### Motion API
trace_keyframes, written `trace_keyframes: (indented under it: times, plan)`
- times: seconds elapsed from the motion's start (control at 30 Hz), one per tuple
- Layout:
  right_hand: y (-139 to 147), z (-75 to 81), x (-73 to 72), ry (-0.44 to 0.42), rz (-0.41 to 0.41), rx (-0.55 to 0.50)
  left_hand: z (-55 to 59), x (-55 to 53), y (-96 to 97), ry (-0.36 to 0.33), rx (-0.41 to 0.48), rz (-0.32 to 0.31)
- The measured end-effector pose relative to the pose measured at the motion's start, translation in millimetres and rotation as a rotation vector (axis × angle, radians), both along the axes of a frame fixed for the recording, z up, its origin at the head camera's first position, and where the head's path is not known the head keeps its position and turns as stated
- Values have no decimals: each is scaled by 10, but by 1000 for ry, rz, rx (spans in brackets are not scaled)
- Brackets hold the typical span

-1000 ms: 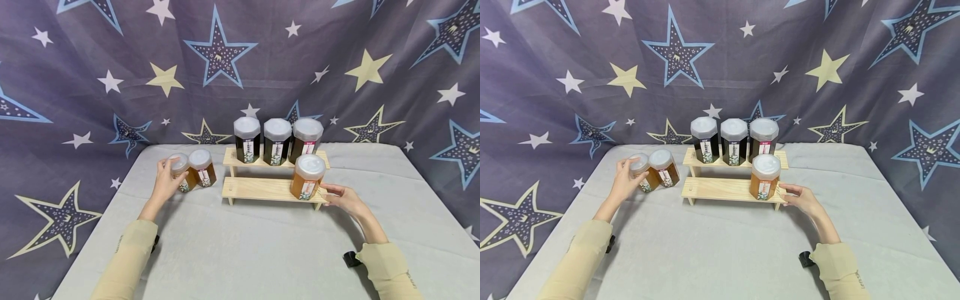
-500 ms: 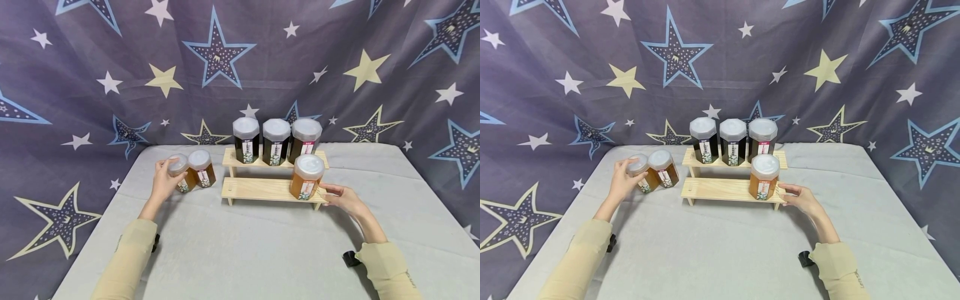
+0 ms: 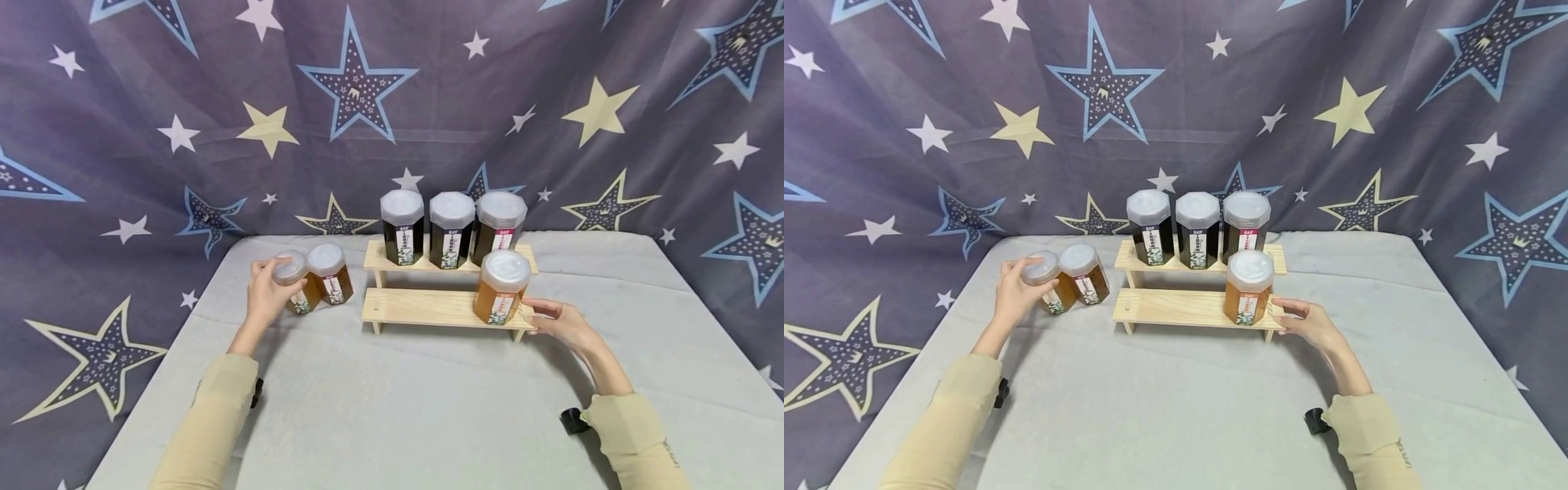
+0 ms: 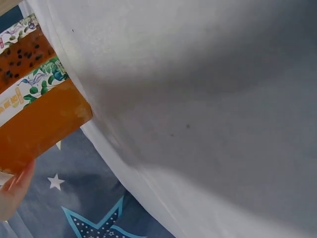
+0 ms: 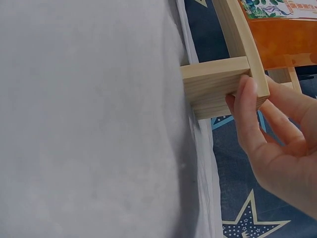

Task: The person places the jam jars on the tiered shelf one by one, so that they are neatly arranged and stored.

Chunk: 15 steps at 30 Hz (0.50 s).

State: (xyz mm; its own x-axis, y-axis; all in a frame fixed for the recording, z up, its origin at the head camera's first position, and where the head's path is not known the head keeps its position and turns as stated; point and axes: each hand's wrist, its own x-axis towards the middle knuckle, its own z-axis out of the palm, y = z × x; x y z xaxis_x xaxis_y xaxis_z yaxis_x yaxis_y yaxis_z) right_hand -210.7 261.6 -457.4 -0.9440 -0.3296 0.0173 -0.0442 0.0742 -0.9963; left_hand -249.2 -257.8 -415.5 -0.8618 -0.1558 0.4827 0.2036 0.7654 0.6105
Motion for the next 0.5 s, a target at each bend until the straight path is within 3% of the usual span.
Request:
trace_keyframes:
  times: [0.17,0.5]
  plan:
    - [-54,72,22,-55,-67,108,15,6,11,6,-5,30]
    - [-49,61,8,-63,-66,107,56,97,23,-2,8,77]
